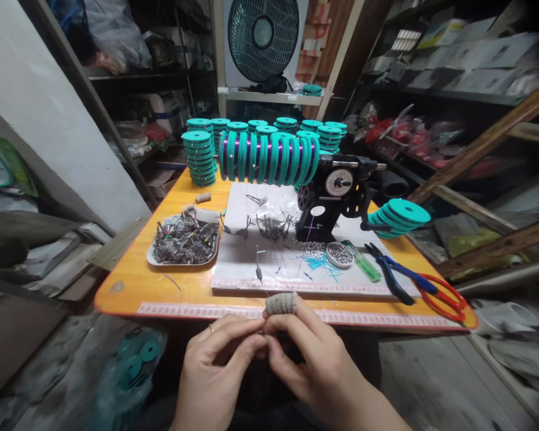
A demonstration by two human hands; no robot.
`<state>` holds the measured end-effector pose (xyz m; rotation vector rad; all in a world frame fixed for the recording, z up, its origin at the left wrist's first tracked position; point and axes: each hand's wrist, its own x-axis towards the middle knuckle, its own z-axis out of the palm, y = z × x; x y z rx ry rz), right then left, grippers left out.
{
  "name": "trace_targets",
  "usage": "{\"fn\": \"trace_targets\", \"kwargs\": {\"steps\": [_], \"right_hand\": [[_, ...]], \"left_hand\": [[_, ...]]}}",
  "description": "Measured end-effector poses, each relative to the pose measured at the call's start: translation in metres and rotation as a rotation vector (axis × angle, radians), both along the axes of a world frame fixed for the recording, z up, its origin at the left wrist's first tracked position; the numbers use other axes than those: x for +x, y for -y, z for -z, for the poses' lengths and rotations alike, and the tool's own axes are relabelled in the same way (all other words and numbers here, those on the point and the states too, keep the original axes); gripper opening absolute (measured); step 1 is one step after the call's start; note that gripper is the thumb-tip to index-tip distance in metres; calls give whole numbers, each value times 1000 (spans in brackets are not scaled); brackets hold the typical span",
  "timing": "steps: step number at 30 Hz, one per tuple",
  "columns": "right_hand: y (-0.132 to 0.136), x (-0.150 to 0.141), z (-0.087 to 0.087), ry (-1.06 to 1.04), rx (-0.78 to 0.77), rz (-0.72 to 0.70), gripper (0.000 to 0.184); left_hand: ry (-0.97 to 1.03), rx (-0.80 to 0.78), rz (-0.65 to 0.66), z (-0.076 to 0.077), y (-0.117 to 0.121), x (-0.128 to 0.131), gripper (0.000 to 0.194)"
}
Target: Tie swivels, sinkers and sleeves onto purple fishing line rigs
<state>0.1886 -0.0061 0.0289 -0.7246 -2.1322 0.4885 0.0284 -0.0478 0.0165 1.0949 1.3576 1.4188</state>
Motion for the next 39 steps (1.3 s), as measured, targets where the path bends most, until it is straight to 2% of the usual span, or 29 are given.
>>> {"fn": "trace_targets", "kwargs": {"steps": [2, 4, 6, 9, 13, 15, 17, 19, 21, 23, 25, 28, 33, 39], "right_hand": [[1, -1, 2, 74, 140, 50, 8], [3, -3, 4, 124, 285, 87, 11], [4, -3, 6, 121, 352, 101, 13], [4, -1, 9, 67, 310, 96, 13], [4, 2, 10, 34, 264, 102, 14], [5, 2, 10, 54, 276, 115, 13], [5, 1, 10, 72, 300, 127, 12], [5, -1, 9, 84, 322, 126, 11], [6, -1, 9, 91, 336, 124, 10], [5, 0, 9, 103, 343, 115, 10], [5, 1, 9, 108, 354, 95, 11], [4, 6, 13, 94, 351, 60, 14], [6, 17, 21, 15, 313, 21, 14], [12, 30, 25, 49, 376, 133, 16]], "left_hand": [[6, -27, -21, 2, 1, 3, 14], [4, -20, -48, 4, 2, 7, 10], [-17, 19, -65, 6, 3, 9, 5], [-36, 69, -85, 8, 3, 4, 4], [-122, 26, -201, 7, 8, -12, 10], [-331, 163, -276, 4, 13, -20, 13], [-660, 439, -312, -2, 20, -26, 27], [-996, 671, -246, -8, 25, -29, 28], [-1225, 765, -174, -11, 26, -30, 24], [-1332, 768, -159, -11, 24, -30, 25], [-1352, 730, -166, -9, 21, -29, 28], [-1291, 678, -155, -6, 18, -26, 21], [-1131, 761, -68, -8, 17, -19, 18], [-837, 770, -118, -2, 13, -6, 9]]}}
